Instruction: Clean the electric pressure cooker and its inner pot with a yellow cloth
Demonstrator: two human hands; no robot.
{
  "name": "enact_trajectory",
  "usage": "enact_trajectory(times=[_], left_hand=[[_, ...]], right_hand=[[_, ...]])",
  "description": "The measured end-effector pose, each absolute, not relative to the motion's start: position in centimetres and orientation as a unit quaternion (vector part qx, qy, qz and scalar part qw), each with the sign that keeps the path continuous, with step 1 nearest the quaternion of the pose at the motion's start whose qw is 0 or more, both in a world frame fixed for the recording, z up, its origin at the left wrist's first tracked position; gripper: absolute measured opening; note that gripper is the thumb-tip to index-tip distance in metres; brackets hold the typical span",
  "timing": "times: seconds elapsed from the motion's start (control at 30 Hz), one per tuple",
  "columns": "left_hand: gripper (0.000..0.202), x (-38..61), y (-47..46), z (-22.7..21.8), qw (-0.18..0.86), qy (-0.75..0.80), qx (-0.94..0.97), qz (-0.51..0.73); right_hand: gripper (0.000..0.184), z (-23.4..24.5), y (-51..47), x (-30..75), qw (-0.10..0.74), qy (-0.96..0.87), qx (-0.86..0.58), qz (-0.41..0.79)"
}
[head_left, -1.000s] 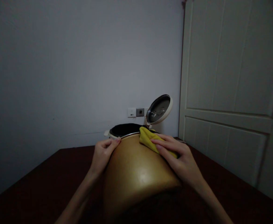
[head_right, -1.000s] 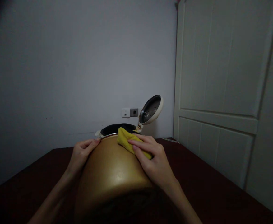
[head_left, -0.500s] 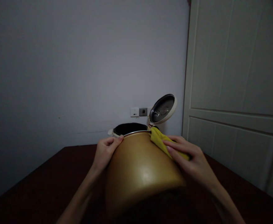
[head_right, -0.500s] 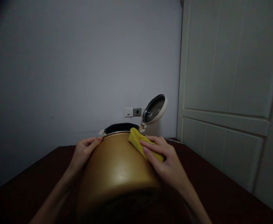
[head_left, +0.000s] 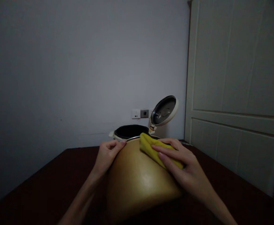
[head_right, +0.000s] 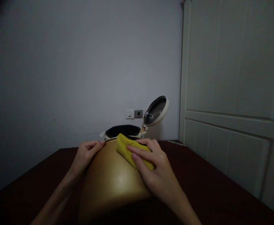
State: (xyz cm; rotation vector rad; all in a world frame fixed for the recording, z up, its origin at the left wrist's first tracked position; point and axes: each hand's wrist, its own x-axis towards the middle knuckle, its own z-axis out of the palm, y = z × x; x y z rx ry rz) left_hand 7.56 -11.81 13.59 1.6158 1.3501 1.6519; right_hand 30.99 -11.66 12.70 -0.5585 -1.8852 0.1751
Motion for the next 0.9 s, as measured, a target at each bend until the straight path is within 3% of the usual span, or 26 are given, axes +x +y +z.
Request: enact_trajectory(times=[0.2, 0.37, 0.57, 0.77, 0.9], left_hand=[[0.045, 6.3, -12.0, 13.9, 0.219, 0.491, 0.548, 0.640], [0.045, 6.2, -11.8, 13.6, 0.211, 0.489, 0.535, 0.656], [0.043, 6.2, -11.9, 13.5, 0.234, 0.469, 0.526, 0.669], [0.036, 8.2, -11.8, 13.0, 0.248, 0.426, 0.603, 0.627], [0.039, 8.2, -12.0, 13.1, 0.227, 0.453, 0.594, 0.625]], right_hand=[[0.027, 9.1, -8.4, 33.0, 0.621, -0.709, -0.292, 0.164], [0.029, 10.2, -9.3, 31.9, 0.653, -0.683, -0.294, 0.146], [0.026, 14.6, -12.3, 30.8, 0.604, -0.754, -0.238, 0.102], [0.032, 15.6, -15.9, 27.3, 0.469, -0.858, -0.212, 0.005], [0.030, 14.2, -13.9, 28.8, 0.545, -0.795, -0.264, 0.033]])
